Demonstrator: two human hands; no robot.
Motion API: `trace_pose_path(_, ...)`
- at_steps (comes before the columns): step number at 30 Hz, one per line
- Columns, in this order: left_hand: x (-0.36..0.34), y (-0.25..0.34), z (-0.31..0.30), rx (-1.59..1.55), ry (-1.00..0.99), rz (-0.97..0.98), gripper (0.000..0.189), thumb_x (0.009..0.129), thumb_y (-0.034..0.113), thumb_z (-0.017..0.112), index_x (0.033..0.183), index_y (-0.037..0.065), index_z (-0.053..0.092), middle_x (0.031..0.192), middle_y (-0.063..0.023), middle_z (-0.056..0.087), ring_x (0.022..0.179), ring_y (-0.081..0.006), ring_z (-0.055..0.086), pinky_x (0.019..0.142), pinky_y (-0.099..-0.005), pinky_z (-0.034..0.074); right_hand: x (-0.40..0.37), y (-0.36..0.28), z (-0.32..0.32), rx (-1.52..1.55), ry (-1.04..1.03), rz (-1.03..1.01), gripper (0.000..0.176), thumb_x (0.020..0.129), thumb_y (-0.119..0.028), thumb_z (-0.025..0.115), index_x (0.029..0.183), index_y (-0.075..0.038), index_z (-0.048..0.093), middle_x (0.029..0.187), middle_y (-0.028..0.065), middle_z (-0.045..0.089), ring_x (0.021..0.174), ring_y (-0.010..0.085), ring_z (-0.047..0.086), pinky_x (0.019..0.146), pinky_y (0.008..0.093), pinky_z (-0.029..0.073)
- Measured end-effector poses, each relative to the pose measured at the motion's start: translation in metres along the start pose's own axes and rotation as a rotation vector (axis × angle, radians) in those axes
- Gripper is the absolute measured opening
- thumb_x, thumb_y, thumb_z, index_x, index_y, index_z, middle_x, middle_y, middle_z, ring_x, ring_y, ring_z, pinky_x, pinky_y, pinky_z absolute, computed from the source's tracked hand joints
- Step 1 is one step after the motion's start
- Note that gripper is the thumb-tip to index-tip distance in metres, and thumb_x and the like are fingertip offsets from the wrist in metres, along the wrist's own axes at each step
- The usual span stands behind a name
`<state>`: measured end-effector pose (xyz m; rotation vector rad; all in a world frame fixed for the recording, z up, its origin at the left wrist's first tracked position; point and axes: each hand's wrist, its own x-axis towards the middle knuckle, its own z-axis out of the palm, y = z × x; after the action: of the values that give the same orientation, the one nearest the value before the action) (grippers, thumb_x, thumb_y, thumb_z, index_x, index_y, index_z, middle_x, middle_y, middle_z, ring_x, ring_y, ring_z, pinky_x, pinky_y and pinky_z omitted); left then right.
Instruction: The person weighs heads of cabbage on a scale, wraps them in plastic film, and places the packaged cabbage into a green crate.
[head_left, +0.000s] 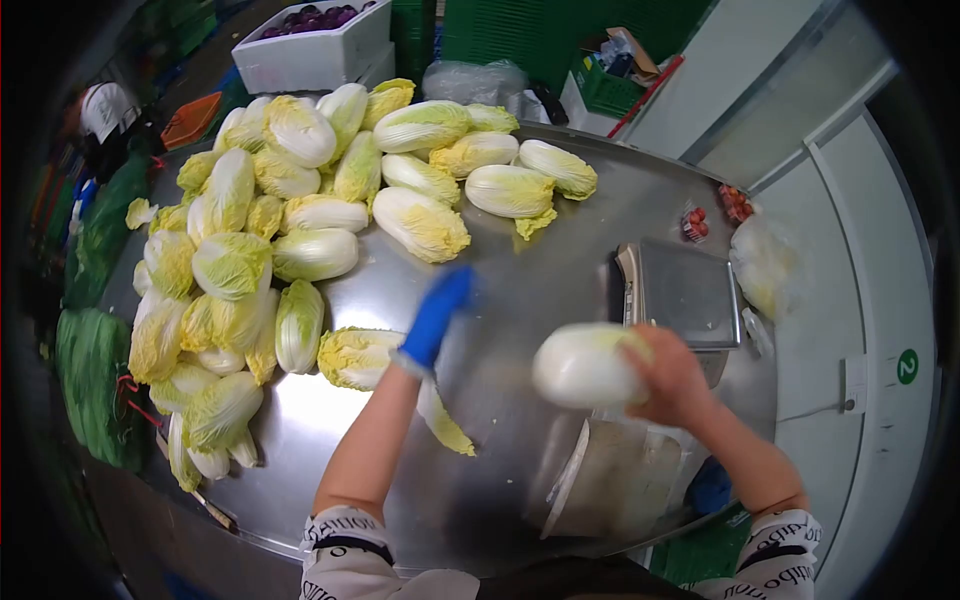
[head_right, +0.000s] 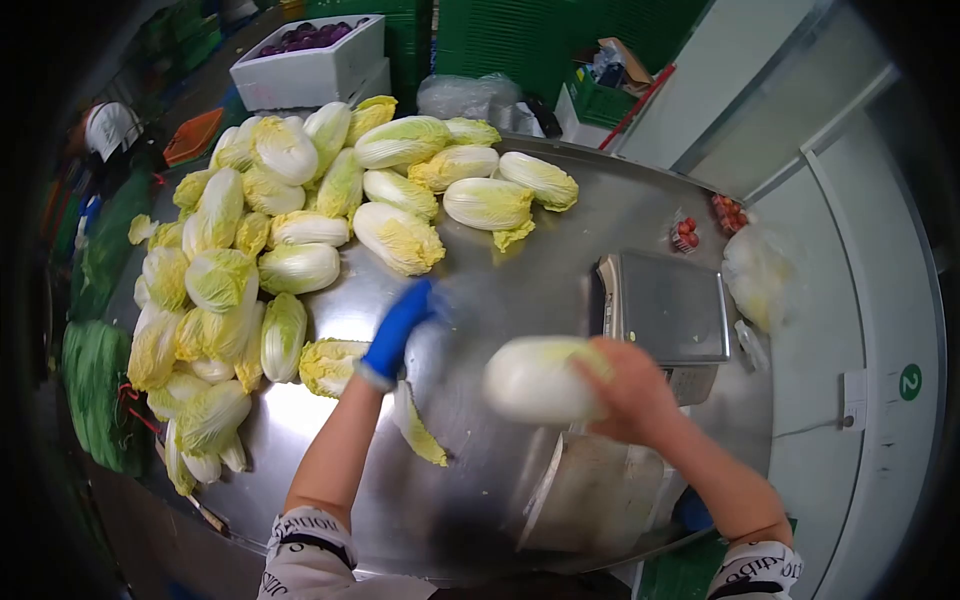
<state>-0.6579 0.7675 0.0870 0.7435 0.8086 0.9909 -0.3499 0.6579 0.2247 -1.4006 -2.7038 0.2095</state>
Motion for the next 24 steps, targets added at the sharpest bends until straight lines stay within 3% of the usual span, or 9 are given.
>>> trace_pose_path(3,0.105,-0.019,-0.051,0.238,0.602,0.565,0.087,0.078,0.028,0.075,0.138,-0.010,0.025,0.136,-0.0228,0.038,0.123,-0.0282,0.042,0.102,-0.0370,0.036,-0.035,0.075,0.039,0.029,0.305,0.539,0.090,0.052,-0.015,0.077,0.133,-0.004,0.038,0.126,0.0206,0.047,0.117,0.0376,0.047,0.099,0.0410,0.039)
trace_pose_path(5,0.167,-0.040,-0.085,0.634,0.958,0.401,0.117,0.063,0.058,0.076,0.142,-0.006,0.018,0.147,-0.0285,0.017,0.137,-0.0387,0.016,0.110,-0.0469,0.023,-0.055,0.128,0.062,0.049,0.398,0.755,0.091,0.055,-0.017,0.076,0.135,-0.002,0.036,0.128,0.0204,0.047,0.119,0.0354,0.046,0.101,0.0394,0.038)
trace_pose_path(9,0.215,-0.056,-0.082,0.978,1.239,0.041,0.132,0.051,0.070,0.074,0.148,0.015,0.003,0.149,-0.0285,0.001,0.135,-0.0433,0.022,0.102,-0.0554,0.030,-0.086,0.194,0.091,-0.029,0.389,0.980,0.093,0.058,-0.025,0.080,0.137,-0.006,0.033,0.127,0.0224,0.047,0.119,0.0371,0.045,0.099,0.0421,0.039)
trace_pose_path(11,0.233,-0.068,-0.114,0.875,1.245,0.102,0.130,0.051,0.058,0.081,0.148,0.013,0.008,0.149,-0.0283,0.000,0.133,-0.0422,0.027,0.102,-0.0527,0.031,-0.092,0.198,0.095,0.079,0.322,1.012,0.094,0.063,-0.035,0.080,0.138,-0.006,0.030,0.128,0.0271,0.043,0.116,0.0421,0.045,0.098,0.0455,0.039)
trace_pose_path(13,0.224,-0.073,-0.147,0.673,1.172,0.494,0.105,0.055,0.032,0.084,0.140,0.005,0.028,0.136,-0.0238,0.038,0.112,-0.0369,0.050,0.097,-0.0446,0.041,-0.112,0.216,0.095,0.081,0.294,0.950,0.092,0.069,-0.039,0.077,0.138,-0.001,0.030,0.130,0.0271,0.041,0.115,0.0393,0.047,0.097,0.0448,0.039)
trace_pose_path(14,0.184,-0.052,-0.109,0.200,0.891,0.508,0.087,0.062,0.026,0.080,0.134,0.003,0.037,0.125,-0.0214,0.049,0.106,-0.0305,0.054,0.094,-0.0423,0.045,-0.126,0.224,0.089,0.212,0.407,0.994,0.091,0.071,-0.040,0.076,0.137,0.001,0.030,0.132,0.0256,0.041,0.116,0.0372,0.047,0.098,0.0436,0.039)
trace_pose_path(16,0.123,-0.036,-0.107,-0.368,0.316,0.072,0.057,0.080,0.028,0.061,0.129,0.005,0.045,0.125,-0.0160,0.053,0.111,-0.0281,0.055,0.096,-0.0437,0.044,-0.157,0.225,0.058,0.437,0.613,1.077,0.088,0.073,-0.041,0.074,0.136,0.003,0.032,0.135,0.0232,0.040,0.120,0.0339,0.045,0.099,0.0413,0.038)
trace_pose_path(18,0.054,-0.035,-0.046,-0.446,0.267,0.096,0.055,0.085,0.034,0.051,0.132,0.005,0.044,0.129,-0.0128,0.052,0.115,-0.0298,0.052,0.099,-0.0446,0.042,-0.177,0.223,0.047,0.510,0.678,1.107,0.086,0.074,-0.040,0.074,0.136,0.004,0.032,0.136,0.0220,0.039,0.123,0.0325,0.043,0.101,0.0400,0.036)
trace_pose_path(24,0.009,-0.071,0.096,-0.336,0.101,-0.106,0.064,0.078,0.022,0.061,0.135,0.003,0.038,0.128,-0.0157,0.050,0.116,-0.0309,0.050,0.100,-0.0425,0.041,-0.129,0.239,0.077,0.438,0.469,0.874,0.097,0.068,-0.045,0.077,0.138,0.003,0.029,0.134,0.0226,0.042,0.123,0.0313,0.044,0.100,0.0373,0.037)
